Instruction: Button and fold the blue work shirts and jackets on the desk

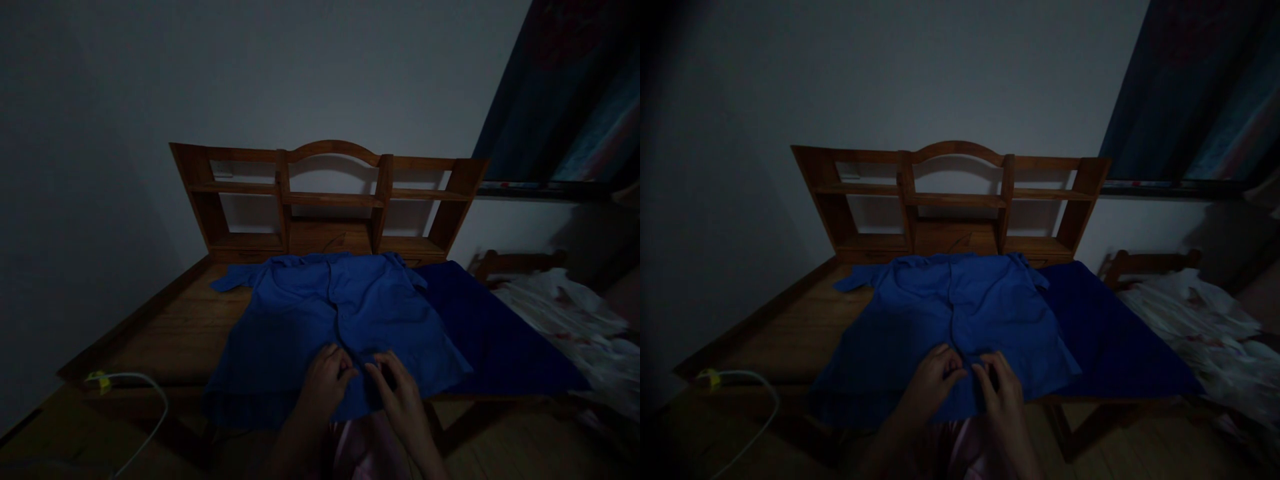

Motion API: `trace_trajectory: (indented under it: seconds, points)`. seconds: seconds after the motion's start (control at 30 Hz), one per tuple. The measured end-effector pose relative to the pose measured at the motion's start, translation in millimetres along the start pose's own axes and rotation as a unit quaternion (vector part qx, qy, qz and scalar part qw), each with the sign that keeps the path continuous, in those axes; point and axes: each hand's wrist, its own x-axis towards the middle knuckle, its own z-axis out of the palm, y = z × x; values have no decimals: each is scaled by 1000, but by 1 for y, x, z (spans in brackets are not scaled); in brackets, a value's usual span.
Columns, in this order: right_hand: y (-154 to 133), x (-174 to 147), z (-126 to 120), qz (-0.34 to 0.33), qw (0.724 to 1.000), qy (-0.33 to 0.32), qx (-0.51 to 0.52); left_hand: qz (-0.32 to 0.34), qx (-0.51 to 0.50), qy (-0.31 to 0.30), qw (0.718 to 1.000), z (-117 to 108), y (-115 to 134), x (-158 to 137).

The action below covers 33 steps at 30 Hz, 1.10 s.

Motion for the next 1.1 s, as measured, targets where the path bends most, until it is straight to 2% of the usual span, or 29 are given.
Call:
trace_trajectory:
  seconds: [0.23, 0.47, 0.63, 0.87, 1.1]
  points:
    - [-7, -6, 5, -63, 996, -50, -24, -33, -44, 28, 998, -3, 6, -10]
    - [-20, -12, 11, -87, 993, -25, -81, -70, -79, 35, 994, -14, 16, -20]
    - [-25, -13, 9, -109, 988, -47, -102, -64, -103, 38, 992, -18, 16, -25]
    - [-31, -10, 5, -59, 997, -56, 12, -65, -116, 35, 990, -14, 12, -24]
    - [-19, -3, 9, 56, 986, -79, 133, -57, -109, 15, 992, -8, 8, -22]
